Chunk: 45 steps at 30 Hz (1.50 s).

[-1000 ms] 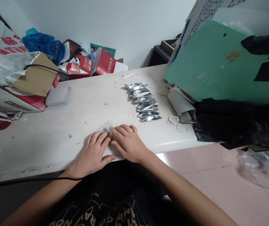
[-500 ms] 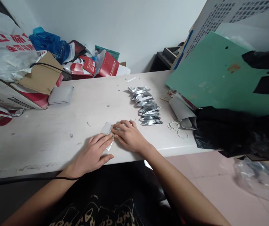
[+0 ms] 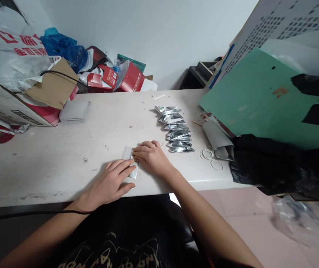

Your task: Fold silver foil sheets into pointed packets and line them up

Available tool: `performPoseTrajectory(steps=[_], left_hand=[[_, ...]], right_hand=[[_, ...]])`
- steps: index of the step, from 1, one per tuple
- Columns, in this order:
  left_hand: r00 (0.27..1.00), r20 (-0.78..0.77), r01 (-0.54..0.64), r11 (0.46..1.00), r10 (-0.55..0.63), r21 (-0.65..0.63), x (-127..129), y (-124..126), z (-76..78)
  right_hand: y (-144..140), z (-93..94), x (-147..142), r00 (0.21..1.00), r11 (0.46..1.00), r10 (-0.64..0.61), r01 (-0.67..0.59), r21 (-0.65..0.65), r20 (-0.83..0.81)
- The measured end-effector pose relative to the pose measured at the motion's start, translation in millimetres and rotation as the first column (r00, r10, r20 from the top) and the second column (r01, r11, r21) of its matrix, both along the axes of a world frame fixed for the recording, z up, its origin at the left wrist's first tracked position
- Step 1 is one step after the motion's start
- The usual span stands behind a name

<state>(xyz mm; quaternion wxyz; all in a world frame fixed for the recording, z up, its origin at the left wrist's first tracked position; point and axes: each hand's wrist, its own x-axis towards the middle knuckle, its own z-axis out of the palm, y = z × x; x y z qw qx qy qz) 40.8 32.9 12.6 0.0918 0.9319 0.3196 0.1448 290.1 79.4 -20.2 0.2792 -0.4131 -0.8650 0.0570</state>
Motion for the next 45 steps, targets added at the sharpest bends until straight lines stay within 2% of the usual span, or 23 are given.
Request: performPoseTrajectory(steps=[8,17,30,36,45], left_hand=[[1.000,0.005,-0.001,1.000,0.001,-0.007,-3,7,-7.6],[0.999,-0.047,-0.010,1.000,0.011,0.015,-7,-4,-12.0],[0.994,-0.104,0.024,0.998,-0.018,0.058,-13,-13,-9.6],[1.000,0.000,0.022,0.997,-0.022,0.070,-15,-25,-4.8],[0.982,0.165,0.075,0.989,-0.095,0.126,-14,-36,-2.3]], right_hand=[[-1,-0.1,3,0.994,0.996,0.043,-0.051,0.076,0.105],[-4,8.5,6,0.993,0.999,0.037,-0.032,-0.044,0.111],[-22,13.0,8,0.985,0.992,0.031,-0.009,-0.127,0.171],[-47,13.1,1,0.987,0.988,0.025,0.000,-0.156,0.159],[-84,17.2,-1,0.971,0.977,0.130,-0.092,-0.190,0.200]])
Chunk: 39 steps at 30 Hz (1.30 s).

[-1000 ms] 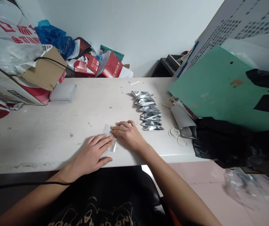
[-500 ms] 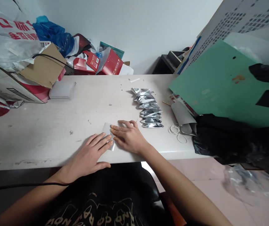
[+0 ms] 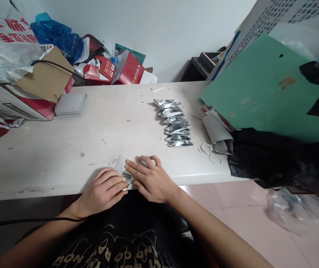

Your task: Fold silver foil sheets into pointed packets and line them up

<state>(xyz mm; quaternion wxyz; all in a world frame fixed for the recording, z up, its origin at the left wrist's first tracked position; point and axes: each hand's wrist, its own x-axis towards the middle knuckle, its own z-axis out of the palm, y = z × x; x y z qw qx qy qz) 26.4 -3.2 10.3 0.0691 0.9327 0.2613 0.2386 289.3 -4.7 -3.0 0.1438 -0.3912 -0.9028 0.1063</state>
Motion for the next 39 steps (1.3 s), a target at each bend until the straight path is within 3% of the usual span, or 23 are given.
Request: performPoseTrajectory(steps=[4,11,19,24,30,35,39], left_hand=[[1.000,0.010,0.001,0.999,-0.002,0.048,0,2,2.9],[0.990,-0.064,-0.127,0.991,0.129,0.045,9,26,-0.7],[0.987,-0.001,-0.158,0.987,0.158,0.034,5,33,-5.4],[0.979,0.043,-0.196,0.979,0.198,-0.056,6,28,-2.7],[0.974,0.053,-0.215,0.973,0.219,-0.081,9,27,-2.0],[0.974,0.070,-0.211,0.974,0.216,-0.079,9,27,-3.1],[0.968,0.091,-0.221,0.968,0.232,-0.121,10,26,-1.9]], right_hand=[[1,-2.8,3,0.999,0.999,-0.035,0.034,0.037,0.021],[25,-7.3,-6,0.961,0.939,-0.276,0.268,0.214,0.005],[31,-15.2,-23,0.937,0.879,-0.348,0.341,0.332,-0.041],[29,-17.7,-25,0.933,0.887,-0.342,0.361,0.287,-0.115],[23,-19.8,-22,0.892,0.879,-0.419,0.445,0.169,-0.166],[22,-18.6,-20,0.893,0.877,-0.430,0.448,0.175,-0.131],[24,-19.0,-28,0.862,0.835,-0.497,0.507,0.213,-0.099]])
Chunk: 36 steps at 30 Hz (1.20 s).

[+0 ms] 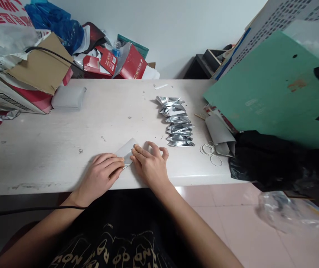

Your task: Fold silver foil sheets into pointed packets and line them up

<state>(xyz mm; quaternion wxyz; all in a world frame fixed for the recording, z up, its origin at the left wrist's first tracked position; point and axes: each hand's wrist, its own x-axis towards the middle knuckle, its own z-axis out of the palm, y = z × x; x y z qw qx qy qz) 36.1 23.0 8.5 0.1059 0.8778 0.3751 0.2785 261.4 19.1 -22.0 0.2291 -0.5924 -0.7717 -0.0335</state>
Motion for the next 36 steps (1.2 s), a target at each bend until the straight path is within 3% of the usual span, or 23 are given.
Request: performPoseTrajectory(steps=[5,14,22,36], left_hand=[[0.999,0.039,-0.033,0.999,0.034,-0.020,2,-2,-0.4],[0.980,0.086,-0.174,0.983,0.179,-0.066,6,-3,-6.6],[0.951,0.080,-0.291,0.950,0.300,-0.111,10,-4,-8.8],[0.931,0.075,-0.348,0.931,0.357,-0.112,11,-5,-12.2]], right_hand=[[-4,-0.1,-12,0.997,0.995,-0.072,0.073,0.066,-0.012],[-13,5.0,-10,0.999,0.999,-0.026,0.025,-0.022,-0.047],[-13,6.0,-8,0.999,0.998,-0.026,0.027,-0.059,0.020],[-14,8.2,-9,0.999,1.000,-0.029,0.029,0.000,0.036]])
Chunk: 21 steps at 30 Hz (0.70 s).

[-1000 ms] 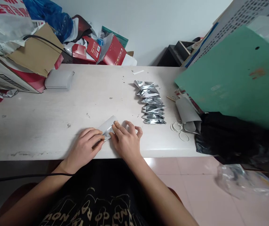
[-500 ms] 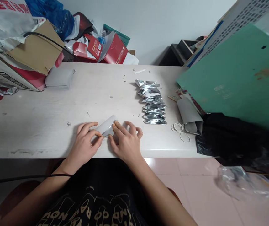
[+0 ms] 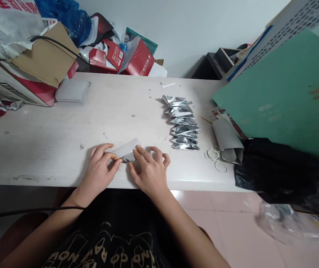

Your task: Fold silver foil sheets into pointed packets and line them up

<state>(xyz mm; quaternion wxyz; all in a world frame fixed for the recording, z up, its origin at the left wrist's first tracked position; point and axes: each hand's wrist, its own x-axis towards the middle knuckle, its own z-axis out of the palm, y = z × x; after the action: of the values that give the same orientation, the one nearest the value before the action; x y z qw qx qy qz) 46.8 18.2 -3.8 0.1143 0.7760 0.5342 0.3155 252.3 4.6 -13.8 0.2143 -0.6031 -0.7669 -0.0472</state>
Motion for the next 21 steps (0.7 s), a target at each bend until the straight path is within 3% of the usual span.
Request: performPoseTrajectory(steps=[4,9,16,21], left_hand=[[0.997,0.048,-0.065,0.998,0.064,0.014,2,3,-1.8],[0.988,0.060,-0.139,0.990,0.139,0.000,3,8,-1.0],[0.988,0.042,-0.149,0.987,0.151,-0.056,0,16,-0.8],[0.989,0.041,-0.140,0.988,0.143,-0.070,-1,18,-1.1]], right_hand=[[-2,-0.1,0,1.000,1.000,0.010,-0.010,0.016,0.008],[-9,2.4,7,0.990,0.992,0.122,-0.120,-0.040,0.068],[-9,3.1,22,0.934,0.948,0.314,-0.298,-0.115,0.169],[-1,1.1,24,0.895,0.903,0.424,-0.407,-0.137,0.135]])
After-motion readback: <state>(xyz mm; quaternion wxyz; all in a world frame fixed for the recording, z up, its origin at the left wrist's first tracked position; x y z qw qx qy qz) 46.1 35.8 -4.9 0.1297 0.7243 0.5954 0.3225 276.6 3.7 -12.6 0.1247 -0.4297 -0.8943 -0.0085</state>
